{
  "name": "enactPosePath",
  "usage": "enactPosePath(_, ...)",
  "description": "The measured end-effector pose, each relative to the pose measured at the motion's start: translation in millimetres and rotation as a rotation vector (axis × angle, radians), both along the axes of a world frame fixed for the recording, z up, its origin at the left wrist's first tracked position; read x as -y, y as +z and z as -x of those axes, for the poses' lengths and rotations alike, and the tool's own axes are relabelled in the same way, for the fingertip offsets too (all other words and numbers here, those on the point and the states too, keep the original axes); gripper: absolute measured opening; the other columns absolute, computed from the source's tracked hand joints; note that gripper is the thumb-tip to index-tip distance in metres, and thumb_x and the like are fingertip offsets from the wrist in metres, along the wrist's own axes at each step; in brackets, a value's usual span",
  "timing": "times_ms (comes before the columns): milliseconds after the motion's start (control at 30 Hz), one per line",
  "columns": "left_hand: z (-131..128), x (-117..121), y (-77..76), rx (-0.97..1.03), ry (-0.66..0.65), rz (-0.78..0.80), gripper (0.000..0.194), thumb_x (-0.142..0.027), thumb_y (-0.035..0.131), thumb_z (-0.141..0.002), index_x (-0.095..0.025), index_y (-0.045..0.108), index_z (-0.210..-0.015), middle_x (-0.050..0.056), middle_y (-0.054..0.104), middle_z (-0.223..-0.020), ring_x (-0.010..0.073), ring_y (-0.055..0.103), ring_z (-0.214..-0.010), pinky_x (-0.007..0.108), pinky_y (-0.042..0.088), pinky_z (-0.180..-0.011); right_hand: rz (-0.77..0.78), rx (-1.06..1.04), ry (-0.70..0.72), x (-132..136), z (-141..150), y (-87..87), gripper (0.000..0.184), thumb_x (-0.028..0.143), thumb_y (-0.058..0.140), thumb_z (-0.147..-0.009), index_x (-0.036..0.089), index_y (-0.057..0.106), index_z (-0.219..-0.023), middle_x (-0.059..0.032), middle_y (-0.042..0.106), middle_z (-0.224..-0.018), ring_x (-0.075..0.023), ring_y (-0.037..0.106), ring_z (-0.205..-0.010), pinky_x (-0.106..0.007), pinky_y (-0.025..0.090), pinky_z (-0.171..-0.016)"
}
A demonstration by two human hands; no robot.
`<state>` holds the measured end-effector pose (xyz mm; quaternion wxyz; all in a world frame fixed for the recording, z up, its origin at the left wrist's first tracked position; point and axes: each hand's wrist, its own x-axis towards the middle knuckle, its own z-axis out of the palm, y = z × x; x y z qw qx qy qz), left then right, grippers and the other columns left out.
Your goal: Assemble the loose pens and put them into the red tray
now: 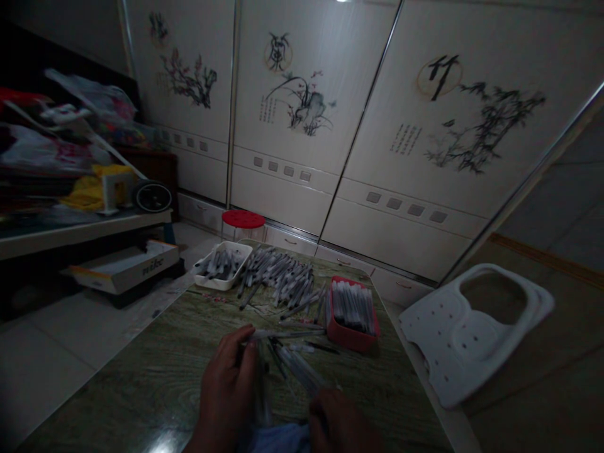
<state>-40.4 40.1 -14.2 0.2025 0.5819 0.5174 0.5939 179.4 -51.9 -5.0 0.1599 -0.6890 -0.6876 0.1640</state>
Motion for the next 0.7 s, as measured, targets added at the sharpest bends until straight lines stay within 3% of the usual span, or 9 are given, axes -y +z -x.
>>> enactPosePath(400, 3.7, -0.3, 1.0, 0.101, 0.030, 0.114, 0.030, -0.034, 0.055, -0.098, -0.018, 0.073, -0.116, 0.013, 0.076, -0.116, 0.0298, 0.072, -0.110, 0.049, 0.057, -0.101, -0.008, 0.049, 0.091, -62.5, 74.1, 31.8, 0.028, 0.018, 0.052, -0.099, 0.022, 0.079, -0.106, -0.0094, 0.078, -0.107, -0.0237, 0.071, -0.100, -0.030, 0.046, -0.085)
enactPosePath(600, 2.7, -1.0, -0.3, 0.128, 0.027, 0.133, 0.029, -0.033, 0.055, -0.098, -0.018, 0.073, -0.116, 0.013, 0.076, -0.116, 0.0294, 0.072, -0.109, 0.049, 0.058, -0.100, 0.000, 0.058, 0.153, -78.6, 85.0, 26.2, 0.031, 0.015, 0.051, -0.097, 0.022, 0.081, -0.092, -0.0084, 0.078, -0.096, -0.0210, 0.072, -0.085, -0.027, 0.042, -0.072)
enactPosePath(700, 2.5, -0.4, -0.9, 0.118, 0.010, 0.124, 0.028, -0.033, 0.055, -0.099, -0.018, 0.073, -0.116, 0.013, 0.076, -0.117, 0.0292, 0.071, -0.111, 0.049, 0.057, -0.100, -0.012, 0.042, 0.159, -77.9, 85.9, 22.6, 0.030, 0.014, 0.050, -0.097, 0.022, 0.079, -0.092, -0.0077, 0.078, -0.097, -0.0206, 0.072, -0.088, -0.027, 0.043, -0.075)
